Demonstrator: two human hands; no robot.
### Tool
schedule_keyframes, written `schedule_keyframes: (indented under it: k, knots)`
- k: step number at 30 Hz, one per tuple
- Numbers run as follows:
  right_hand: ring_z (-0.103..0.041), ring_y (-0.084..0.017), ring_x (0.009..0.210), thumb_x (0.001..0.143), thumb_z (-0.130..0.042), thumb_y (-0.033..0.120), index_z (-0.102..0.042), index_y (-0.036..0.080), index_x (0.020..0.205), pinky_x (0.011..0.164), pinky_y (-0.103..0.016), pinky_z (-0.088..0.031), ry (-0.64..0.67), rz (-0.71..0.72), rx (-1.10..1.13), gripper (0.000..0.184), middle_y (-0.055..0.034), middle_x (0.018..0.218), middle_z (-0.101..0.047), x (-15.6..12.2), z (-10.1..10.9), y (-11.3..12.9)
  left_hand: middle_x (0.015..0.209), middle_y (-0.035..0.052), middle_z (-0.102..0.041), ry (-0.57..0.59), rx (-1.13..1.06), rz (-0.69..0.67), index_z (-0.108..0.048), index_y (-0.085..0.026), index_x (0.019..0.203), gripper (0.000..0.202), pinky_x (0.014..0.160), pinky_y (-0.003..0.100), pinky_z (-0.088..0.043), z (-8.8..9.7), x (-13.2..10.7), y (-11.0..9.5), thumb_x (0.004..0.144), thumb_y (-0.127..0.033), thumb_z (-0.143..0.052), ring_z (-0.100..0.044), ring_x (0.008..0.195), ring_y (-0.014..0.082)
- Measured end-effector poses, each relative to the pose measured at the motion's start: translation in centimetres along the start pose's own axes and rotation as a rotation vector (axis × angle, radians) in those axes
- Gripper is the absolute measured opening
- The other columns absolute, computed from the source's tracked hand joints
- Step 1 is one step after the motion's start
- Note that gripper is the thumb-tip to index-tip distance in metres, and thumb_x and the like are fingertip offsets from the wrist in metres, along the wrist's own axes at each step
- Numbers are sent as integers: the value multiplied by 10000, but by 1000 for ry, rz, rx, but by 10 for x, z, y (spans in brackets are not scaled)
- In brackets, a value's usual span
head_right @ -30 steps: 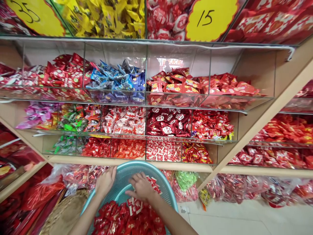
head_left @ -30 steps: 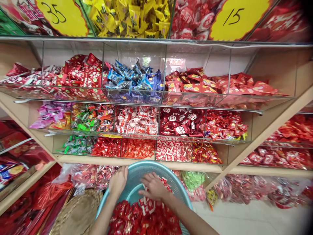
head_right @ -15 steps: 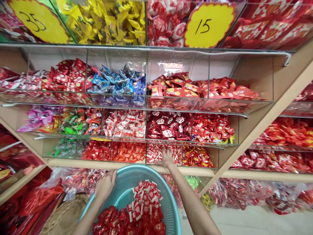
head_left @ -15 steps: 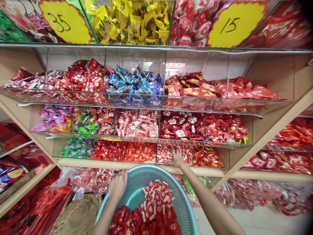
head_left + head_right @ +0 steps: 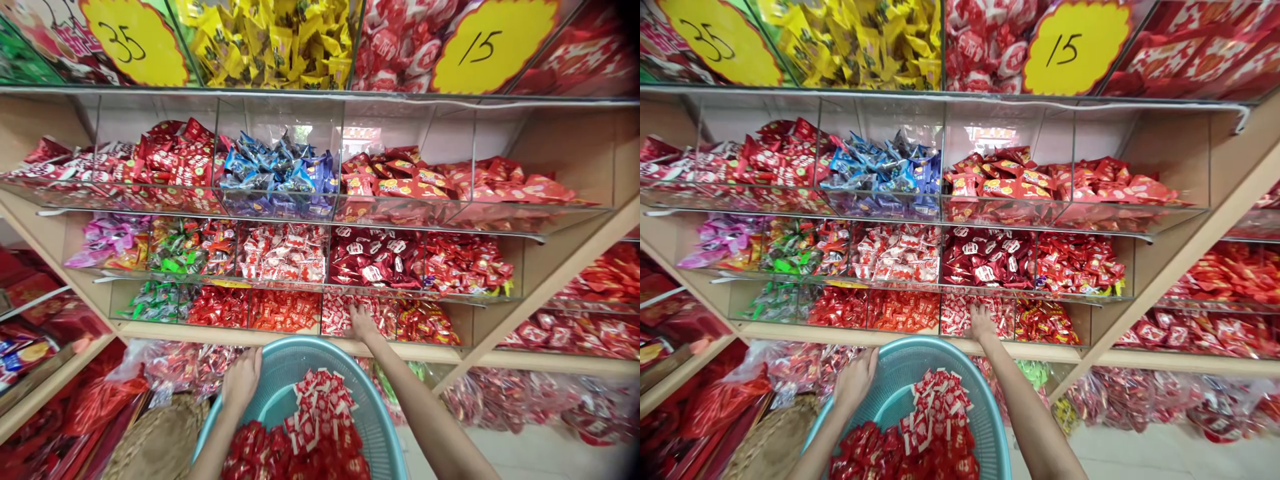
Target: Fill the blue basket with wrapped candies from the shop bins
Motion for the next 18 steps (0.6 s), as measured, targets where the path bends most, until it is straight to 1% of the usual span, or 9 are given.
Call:
schedule_keyframes:
  k: [3,6,10,12,15,18]
  knots:
    - [-349,-365,1220,604,-728,218,-406,195,1246,893,-476,-374,3,33,11,719,-206,1307,-380,1,1,4,945,67,-673,1,-3,3,-577,-213,973,507,644,263,-420,1,0,0,914,-425,-120,-640,785,175]
    - [-356,-366,1221,615,-712,156,-452,210,1202,907,-474,-360,-21,57,61,644,-194,1313,-394,-1,3,6,941,64,-672,8,-4,6,-574,-218,971,509,649,269,-420,2,-1,0,913,-429,-114,-637,789,178]
    - [-431,-335,1171,659,-653,112,-498,226,1147,900,-453,-367,-67,70,207,524,-163,1269,-463,-2,5,-3,947,72,-667,25,-13,14,-576,-210,981,517,663,268,-422,2,-1,0,910,-433,-115,-633,801,179]
    - [-472,-327,1130,662,-657,146,-512,210,1125,894,-447,-374,-95,63,313,490,-160,1205,-518,-1,7,-12,949,73,-665,29,-16,20,-576,-205,982,520,672,266,-423,2,-1,0,909,-434,-115,-632,807,180]
    - [-520,-308,1066,650,-679,245,-516,185,1103,893,-432,-388,-155,31,514,485,-148,1132,-567,3,12,-29,948,72,-666,27,-17,24,-574,-202,974,525,664,277,-424,2,-1,0,908,-434,-108,-633,809,194]
    - [-570,-268,971,655,-663,354,-488,178,1125,829,-399,-456,-216,-34,768,531,-112,1041,-604,6,13,-44,947,76,-668,25,-22,22,-571,-197,971,526,660,283,-425,2,-1,-1,908,-431,-104,-633,813,201]
Point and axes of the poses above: each hand's wrist, its own x-axis towards the middle knuckle, its own z-axis out of the back of the hand, y = z × x, the point moved 7 cm from there along x, towards the middle knuckle
